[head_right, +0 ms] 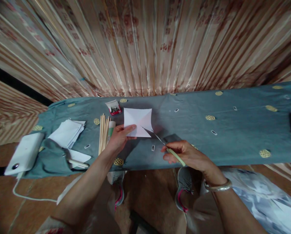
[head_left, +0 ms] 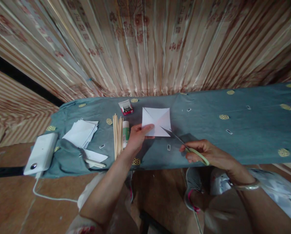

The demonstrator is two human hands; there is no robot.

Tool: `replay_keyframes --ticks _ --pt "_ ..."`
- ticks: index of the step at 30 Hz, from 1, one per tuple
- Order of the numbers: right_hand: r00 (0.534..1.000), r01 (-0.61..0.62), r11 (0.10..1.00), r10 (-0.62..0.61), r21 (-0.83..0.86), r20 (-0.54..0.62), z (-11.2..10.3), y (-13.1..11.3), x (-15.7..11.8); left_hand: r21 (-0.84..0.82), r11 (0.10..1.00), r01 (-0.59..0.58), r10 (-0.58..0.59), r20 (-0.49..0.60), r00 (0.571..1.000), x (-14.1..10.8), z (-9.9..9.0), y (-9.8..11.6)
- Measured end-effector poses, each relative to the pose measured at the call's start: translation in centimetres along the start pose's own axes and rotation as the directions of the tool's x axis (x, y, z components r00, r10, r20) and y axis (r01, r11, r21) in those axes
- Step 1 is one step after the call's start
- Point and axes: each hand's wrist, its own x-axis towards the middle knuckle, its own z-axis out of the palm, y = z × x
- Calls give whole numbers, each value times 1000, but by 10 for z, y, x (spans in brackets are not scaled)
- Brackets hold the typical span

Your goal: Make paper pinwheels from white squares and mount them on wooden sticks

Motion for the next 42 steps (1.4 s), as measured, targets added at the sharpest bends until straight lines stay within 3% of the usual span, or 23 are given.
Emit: replay_keyframes --ticks 3,6,10,12,14,19,25,28,34,42 --pt "998 18 999 -20 -44 -57 -10 2 -2 18 1000 8 -8 2 1000 -1 1 0" --pt "977 86 995 -94 -47 -190 -14 4 2 43 999 13 -14 25 1000 -2 2 0" --pt "862 238 971 -217 -13 -458 -14 6 10 99 994 46 -56 106 993 -5 6 -7" --pt "806 286 958 -258 -31 -532 -12 5 14 139 987 84 -104 140 985 -7 9 -13" --pt "788 310 950 -280 -40 -549 -9 3 17 182 976 117 -149 175 973 -10 12 -18" --pt "827 292 956 -260 -14 -498 -2 -2 20 284 952 119 -198 267 943 -15 16 -23" --pt "862 269 963 -239 3 -446 1 -4 19 261 959 109 -174 244 954 -11 13 -17" --pt "838 297 955 -258 6 -481 4 -2 22 137 979 149 -178 232 956 -8 13 -14" --pt "717 392 918 -264 60 -645 18 5 39 -73 987 142 -114 297 948 -16 23 -23" --pt "717 459 864 -222 207 -661 38 -2 50 -42 997 64 -60 93 994 -20 36 -36"
